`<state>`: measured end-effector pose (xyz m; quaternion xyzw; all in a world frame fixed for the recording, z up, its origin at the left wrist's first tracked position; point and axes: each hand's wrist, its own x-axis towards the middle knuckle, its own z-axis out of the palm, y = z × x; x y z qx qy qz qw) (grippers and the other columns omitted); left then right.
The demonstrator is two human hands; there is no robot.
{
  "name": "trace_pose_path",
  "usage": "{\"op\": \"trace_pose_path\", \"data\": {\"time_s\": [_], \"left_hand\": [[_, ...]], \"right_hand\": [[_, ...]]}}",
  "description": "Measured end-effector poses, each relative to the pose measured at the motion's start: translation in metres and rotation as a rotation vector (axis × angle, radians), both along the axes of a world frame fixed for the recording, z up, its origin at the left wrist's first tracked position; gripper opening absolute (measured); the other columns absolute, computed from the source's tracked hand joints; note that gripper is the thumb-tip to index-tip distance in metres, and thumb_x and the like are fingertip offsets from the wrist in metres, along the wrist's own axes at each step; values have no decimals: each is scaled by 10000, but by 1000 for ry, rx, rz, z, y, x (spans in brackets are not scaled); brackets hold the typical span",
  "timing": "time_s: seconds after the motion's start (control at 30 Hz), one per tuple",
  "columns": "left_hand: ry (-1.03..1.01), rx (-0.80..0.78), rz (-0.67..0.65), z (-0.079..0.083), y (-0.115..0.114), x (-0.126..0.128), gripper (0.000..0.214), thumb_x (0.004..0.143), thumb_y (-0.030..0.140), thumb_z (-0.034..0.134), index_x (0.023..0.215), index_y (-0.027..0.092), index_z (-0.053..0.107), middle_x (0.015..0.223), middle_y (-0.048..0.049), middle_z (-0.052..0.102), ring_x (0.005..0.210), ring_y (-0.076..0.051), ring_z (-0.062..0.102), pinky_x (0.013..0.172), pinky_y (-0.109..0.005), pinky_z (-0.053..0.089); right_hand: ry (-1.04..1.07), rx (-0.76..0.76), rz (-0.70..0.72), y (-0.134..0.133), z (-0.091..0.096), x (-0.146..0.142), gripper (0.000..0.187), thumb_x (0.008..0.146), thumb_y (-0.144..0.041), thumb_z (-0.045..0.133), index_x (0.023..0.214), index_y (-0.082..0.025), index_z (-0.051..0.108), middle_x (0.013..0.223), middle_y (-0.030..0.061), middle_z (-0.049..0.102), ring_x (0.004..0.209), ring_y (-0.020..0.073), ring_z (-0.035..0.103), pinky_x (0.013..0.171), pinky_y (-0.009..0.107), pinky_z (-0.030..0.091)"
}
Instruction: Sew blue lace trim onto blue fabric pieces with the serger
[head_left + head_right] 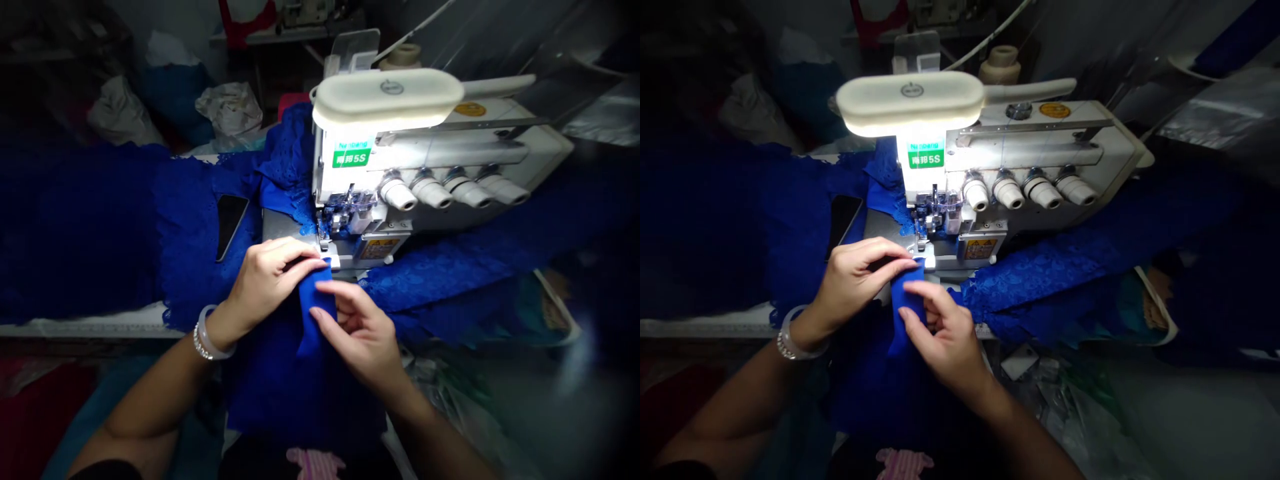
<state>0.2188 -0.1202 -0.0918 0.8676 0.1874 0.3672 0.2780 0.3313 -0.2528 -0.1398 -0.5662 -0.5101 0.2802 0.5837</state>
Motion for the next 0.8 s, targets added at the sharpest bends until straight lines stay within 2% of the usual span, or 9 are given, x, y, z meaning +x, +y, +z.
{"op": "trace_pose_path", "data": {"time_s": [0.1,0.23,0.33,0.5,0.57,0.67,0.73,0.8], "left_hand": [[65,75,-24,-5,8,9,131,920,149,583,957,147,709,934,-66,725,863,-151,680,778,-266,545],[83,79,124,-10,7,10,63,908,179,600,953,147,631,862,-35,686,797,-139,661,731,-252,524],[109,72,206,-11,5,13,54,898,177,592,935,153,559,822,-17,640,730,-130,638,674,-241,503],[194,138,269,-9,15,28,43,894,158,553,899,171,512,821,-15,608,728,-145,609,681,-259,477],[207,146,269,-8,20,32,54,886,139,559,889,167,513,820,-17,605,731,-150,606,686,-263,477],[167,181,266,-7,20,26,49,883,125,569,893,158,534,857,-37,615,802,-170,618,733,-284,499],[70,229,289,-7,11,16,71,877,107,579,920,157,554,936,-66,624,911,-190,618,799,-305,512],[-49,229,264,-9,-6,3,138,860,80,602,963,166,568,980,-70,628,960,-188,619,832,-307,522]], "right_hand": [[101,-105,127,12,1,15,521,880,-167,586,1386,-182,462,787,18,723,570,119,658,510,203,564],[146,-182,157,17,1,19,681,862,-137,570,1491,-186,316,739,-10,733,525,110,648,499,203,573],[118,-149,81,19,-2,14,682,863,-160,592,1487,-181,316,716,-12,724,547,117,653,530,210,579],[32,-58,-91,18,-8,7,588,902,-216,600,1431,-194,343,728,-18,706,569,121,668,529,203,568],[-90,-5,-118,11,-6,12,491,903,-204,610,1360,-191,432,776,2,715,632,131,690,601,221,585],[-492,121,-198,-5,-3,33,233,897,-144,600,1127,-177,621,849,57,723,756,173,698,734,294,591],[-754,107,-207,-18,-4,54,227,894,-115,562,1100,-157,648,963,115,720,904,235,683,822,390,582],[-928,-9,-137,-29,-10,74,339,885,-97,522,1213,-116,607,1127,173,681,1074,301,631,891,485,561]]}}
